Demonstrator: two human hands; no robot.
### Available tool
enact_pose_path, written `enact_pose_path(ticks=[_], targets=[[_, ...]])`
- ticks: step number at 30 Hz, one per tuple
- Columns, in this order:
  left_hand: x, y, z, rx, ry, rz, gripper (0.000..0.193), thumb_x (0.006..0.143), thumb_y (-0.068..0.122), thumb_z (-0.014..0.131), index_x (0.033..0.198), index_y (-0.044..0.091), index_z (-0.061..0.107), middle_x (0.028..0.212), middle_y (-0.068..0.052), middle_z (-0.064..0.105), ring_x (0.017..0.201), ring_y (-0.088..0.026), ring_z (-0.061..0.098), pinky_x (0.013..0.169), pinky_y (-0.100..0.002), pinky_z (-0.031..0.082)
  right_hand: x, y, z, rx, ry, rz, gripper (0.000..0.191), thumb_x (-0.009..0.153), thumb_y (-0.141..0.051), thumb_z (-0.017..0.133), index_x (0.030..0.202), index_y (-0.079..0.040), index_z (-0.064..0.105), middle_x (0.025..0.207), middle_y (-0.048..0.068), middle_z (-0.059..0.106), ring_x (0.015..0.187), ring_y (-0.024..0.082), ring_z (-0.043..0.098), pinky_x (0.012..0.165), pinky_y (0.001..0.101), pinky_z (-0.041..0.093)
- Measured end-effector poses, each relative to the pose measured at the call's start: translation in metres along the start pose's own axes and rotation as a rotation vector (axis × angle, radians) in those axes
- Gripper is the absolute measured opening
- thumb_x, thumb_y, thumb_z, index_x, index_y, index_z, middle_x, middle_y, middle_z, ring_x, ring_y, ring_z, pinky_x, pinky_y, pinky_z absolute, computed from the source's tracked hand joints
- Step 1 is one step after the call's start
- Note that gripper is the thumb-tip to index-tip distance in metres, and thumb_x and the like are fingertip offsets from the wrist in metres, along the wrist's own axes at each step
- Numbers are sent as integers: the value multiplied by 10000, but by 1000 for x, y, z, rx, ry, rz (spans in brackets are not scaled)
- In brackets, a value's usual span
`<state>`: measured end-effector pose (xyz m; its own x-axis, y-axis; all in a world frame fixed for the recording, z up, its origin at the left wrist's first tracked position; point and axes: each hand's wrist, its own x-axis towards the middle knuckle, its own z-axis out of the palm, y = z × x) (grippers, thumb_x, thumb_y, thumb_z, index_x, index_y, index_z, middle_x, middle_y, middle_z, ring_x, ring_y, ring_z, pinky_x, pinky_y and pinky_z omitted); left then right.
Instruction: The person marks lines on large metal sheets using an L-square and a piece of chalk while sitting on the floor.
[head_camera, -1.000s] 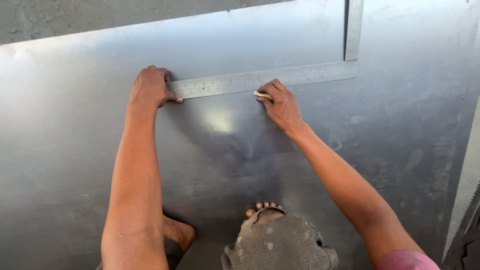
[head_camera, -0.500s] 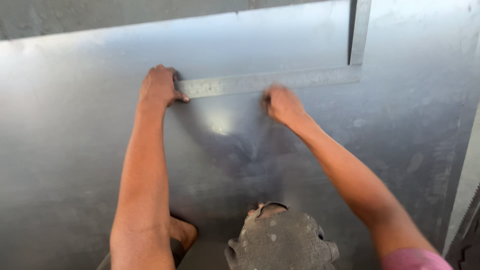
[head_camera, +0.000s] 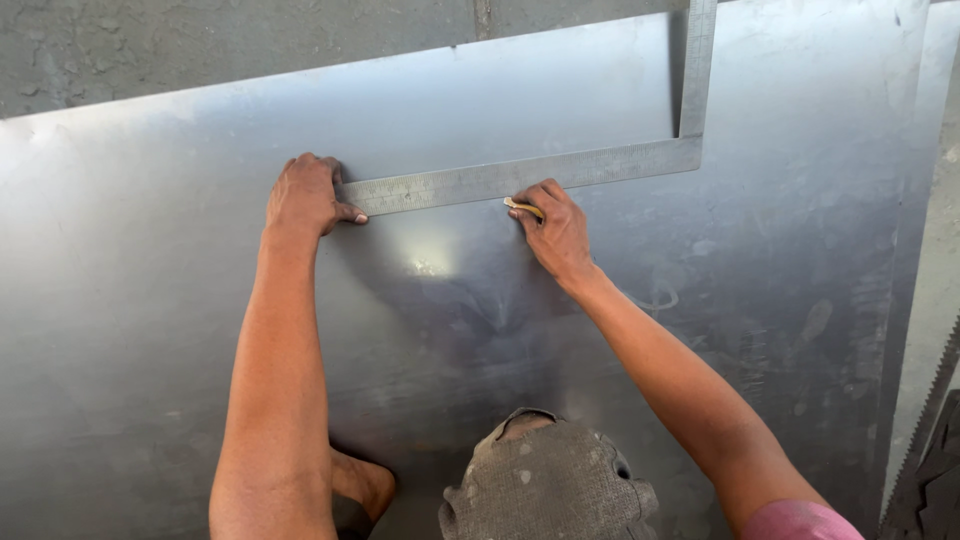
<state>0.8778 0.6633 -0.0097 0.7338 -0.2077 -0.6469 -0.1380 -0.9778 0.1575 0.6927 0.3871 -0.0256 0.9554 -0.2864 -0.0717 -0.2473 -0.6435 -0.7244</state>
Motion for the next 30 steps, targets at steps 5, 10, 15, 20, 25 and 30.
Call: enact_pose_path(ticks=[5,10,15,20,25,30], targets=[[1,0,0,-5,-11,-19,658,564,340,987,1119,107,721,1196,-65,651,1236,-279,560,1031,-436,499,5,7,-2,-32,-75,0,46,916,-88,736,944,-57,716,1001,86,673,850,311,690,738,420,537],[13,-7,7,42,-52,-11,666,600,374,981,1154,108,724,1249,-83,654,1249,-299,578,1037,-449,518,3,6,11,-235,-432,-27,52,849,-130,738,847,-149,786,933,100,731,859,329,706,755,448,556],[19,-19,20,78,31,103,699,649,405,946,1250,163,683,1295,-97,624,1260,-313,566,1049,-447,499,-43,-11,11,-54,-619,94,147,833,-258,780,928,-145,773,943,86,759,881,304,723,761,436,571],[-4,-67,7,225,120,174,690,749,413,866,1321,153,581,1418,-79,550,1393,-291,468,1161,-420,403,-36,-8,-6,-63,365,67,244,1014,-251,589,1163,-80,680,1144,115,735,1090,352,676,954,455,519],[-49,-157,-43,403,113,24,714,734,611,786,1275,177,617,1241,-60,633,1230,-265,610,1046,-401,542,-17,-20,29,-288,450,-14,289,1022,-280,531,1144,-35,625,1526,175,505,1431,365,439,1168,534,299],[-87,-230,-67,517,135,-21,741,763,654,749,1245,98,660,1197,-130,662,1159,-325,632,956,-447,569,-46,-49,103,-229,297,-30,558,1087,-245,463,1562,25,352,1612,160,438,1515,339,381,1259,549,197]])
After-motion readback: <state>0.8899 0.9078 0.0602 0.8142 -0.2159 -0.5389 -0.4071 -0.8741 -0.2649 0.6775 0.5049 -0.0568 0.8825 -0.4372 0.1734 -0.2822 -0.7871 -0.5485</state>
